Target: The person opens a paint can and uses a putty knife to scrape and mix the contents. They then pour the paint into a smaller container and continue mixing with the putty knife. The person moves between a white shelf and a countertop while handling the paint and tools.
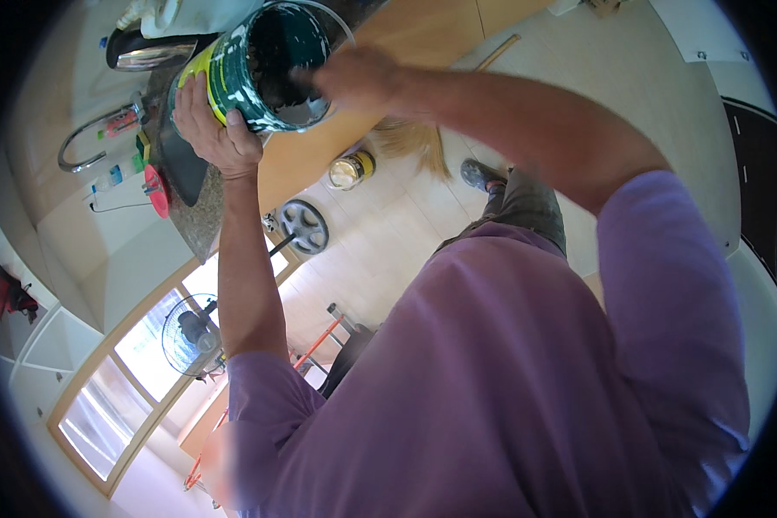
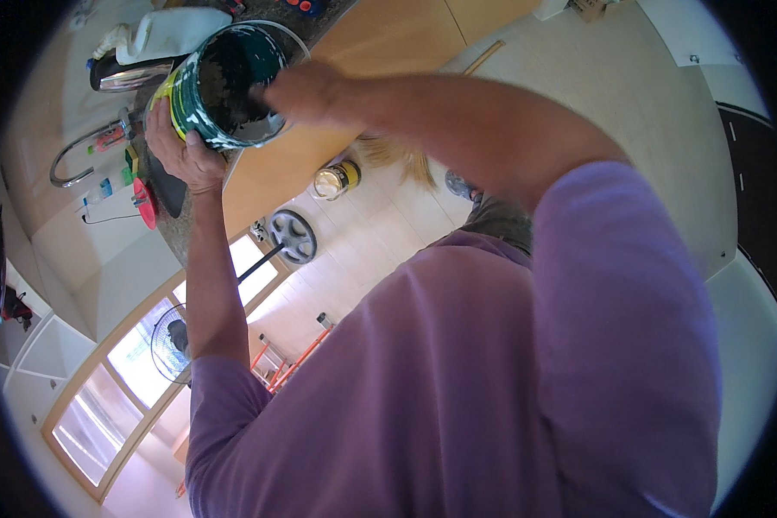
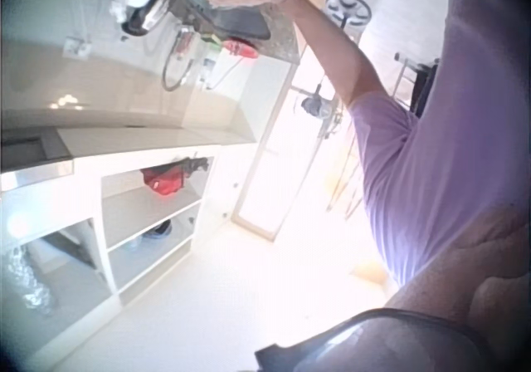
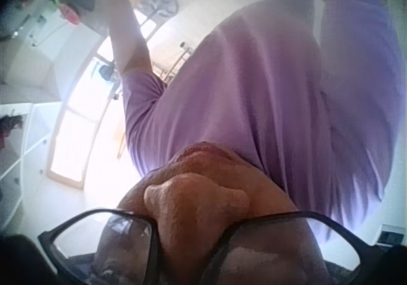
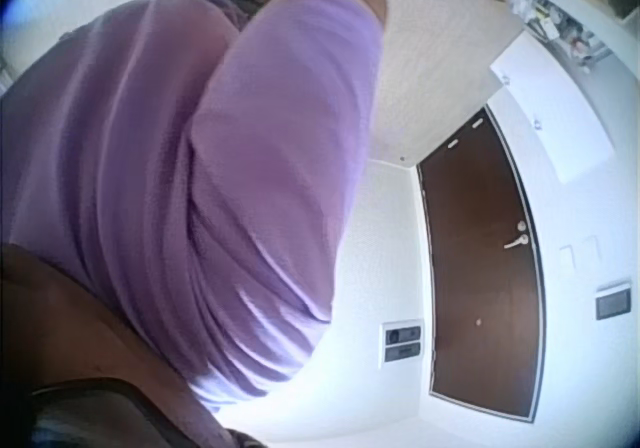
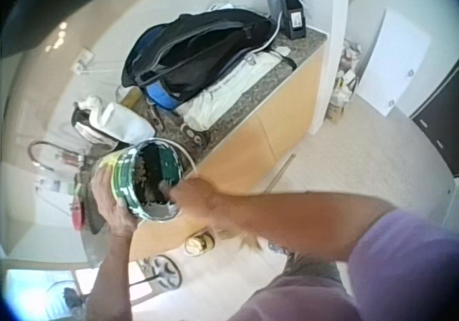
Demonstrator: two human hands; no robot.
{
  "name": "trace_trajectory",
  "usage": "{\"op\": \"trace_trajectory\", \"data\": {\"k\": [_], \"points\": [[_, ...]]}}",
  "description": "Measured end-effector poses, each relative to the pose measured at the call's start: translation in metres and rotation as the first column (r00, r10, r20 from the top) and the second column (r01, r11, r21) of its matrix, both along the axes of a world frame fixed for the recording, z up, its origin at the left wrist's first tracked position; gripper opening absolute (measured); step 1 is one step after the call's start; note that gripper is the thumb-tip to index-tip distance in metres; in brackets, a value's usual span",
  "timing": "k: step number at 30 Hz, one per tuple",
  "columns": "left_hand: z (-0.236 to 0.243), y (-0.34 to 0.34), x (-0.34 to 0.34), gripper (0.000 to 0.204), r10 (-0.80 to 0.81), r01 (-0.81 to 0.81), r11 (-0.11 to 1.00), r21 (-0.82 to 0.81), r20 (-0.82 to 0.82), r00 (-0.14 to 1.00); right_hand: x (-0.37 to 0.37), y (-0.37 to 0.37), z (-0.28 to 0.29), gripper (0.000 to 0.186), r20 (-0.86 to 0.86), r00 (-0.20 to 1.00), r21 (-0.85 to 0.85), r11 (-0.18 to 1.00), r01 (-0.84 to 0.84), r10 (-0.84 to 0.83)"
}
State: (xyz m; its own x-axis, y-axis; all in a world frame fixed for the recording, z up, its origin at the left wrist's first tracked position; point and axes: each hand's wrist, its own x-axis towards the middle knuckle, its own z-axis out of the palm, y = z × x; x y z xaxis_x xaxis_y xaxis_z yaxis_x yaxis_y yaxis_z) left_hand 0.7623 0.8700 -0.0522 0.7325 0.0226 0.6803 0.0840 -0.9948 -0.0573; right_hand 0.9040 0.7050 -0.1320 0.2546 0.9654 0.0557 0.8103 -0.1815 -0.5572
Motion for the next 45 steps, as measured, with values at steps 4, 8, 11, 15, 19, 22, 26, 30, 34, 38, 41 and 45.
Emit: {"op": "trace_trajectory", "data": {"k": [4,8,11,15,19,22,26,30,34,38,41,45], "points": [[-0.003,0.001,-0.011,0.068,-0.013,0.013,1.000,-0.016,-0.006,1.000,0.030,-0.008,0.026,0.045,0.045,0.995,0.018,0.996,-0.090,0.089],[0.001,0.002,0.000,0.068,-0.015,0.016,1.000,-0.027,0.001,1.000,0.036,-0.025,0.005,0.043,0.057,0.998,0.008,0.999,-0.032,0.032],[-0.002,0.005,-0.005,0.068,-0.015,0.015,1.000,-0.024,0.002,1.000,0.014,-0.026,0.020,0.043,0.094,0.994,0.000,0.998,-0.059,0.058],[-0.002,0.002,0.000,0.065,-0.031,0.031,0.999,-0.010,-0.004,1.000,0.058,-0.021,-0.033,0.043,0.165,0.985,0.190,0.981,0.026,-0.058],[0.001,0.006,-0.005,0.063,-0.011,0.011,1.000,0.012,-0.012,1.000,0.027,-0.044,0.007,0.045,0.177,0.984,0.055,0.998,-0.024,0.014],[0.000,0.008,-0.004,0.063,-0.023,0.023,1.000,0.001,-0.005,1.000,0.058,-0.035,0.008,0.045,0.269,0.962,0.073,0.997,0.013,-0.032],[0.002,0.005,0.000,0.062,-0.006,0.006,1.000,-0.003,-0.010,1.000,0.026,-0.045,-0.002,0.044,0.212,0.977,0.050,0.999,0.021,-0.031],[0.002,0.007,0.000,0.061,-0.018,0.018,1.000,0.002,-0.010,1.000,0.054,-0.025,0.007,0.044,0.294,0.954,0.113,0.993,0.033,-0.065],[0.002,0.004,-0.003,0.060,-0.001,0.001,1.000,-0.007,-0.021,1.000,0.024,-0.027,-0.005,0.045,0.170,0.985,0.096,0.995,-0.003,-0.013],[0.003,0.004,0.000,0.060,-0.023,0.023,1.000,-0.002,-0.015,1.000,0.063,0.000,-0.003,0.046,0.268,0.963,0.086,0.996,0.016,-0.039],[0.002,0.005,-0.001,0.061,0.002,-0.002,1.000,0.001,-0.021,1.000,0.038,-0.012,0.003,0.045,0.253,0.967,0.083,0.995,-0.054,0.031],[0.000,0.009,-0.007,0.065,-0.002,0.001,0.999,-0.048,-0.033,0.999,0.042,0.006,0.010,0.043,0.220,0.975,0.001,1.000,-0.029,0.028]]}}
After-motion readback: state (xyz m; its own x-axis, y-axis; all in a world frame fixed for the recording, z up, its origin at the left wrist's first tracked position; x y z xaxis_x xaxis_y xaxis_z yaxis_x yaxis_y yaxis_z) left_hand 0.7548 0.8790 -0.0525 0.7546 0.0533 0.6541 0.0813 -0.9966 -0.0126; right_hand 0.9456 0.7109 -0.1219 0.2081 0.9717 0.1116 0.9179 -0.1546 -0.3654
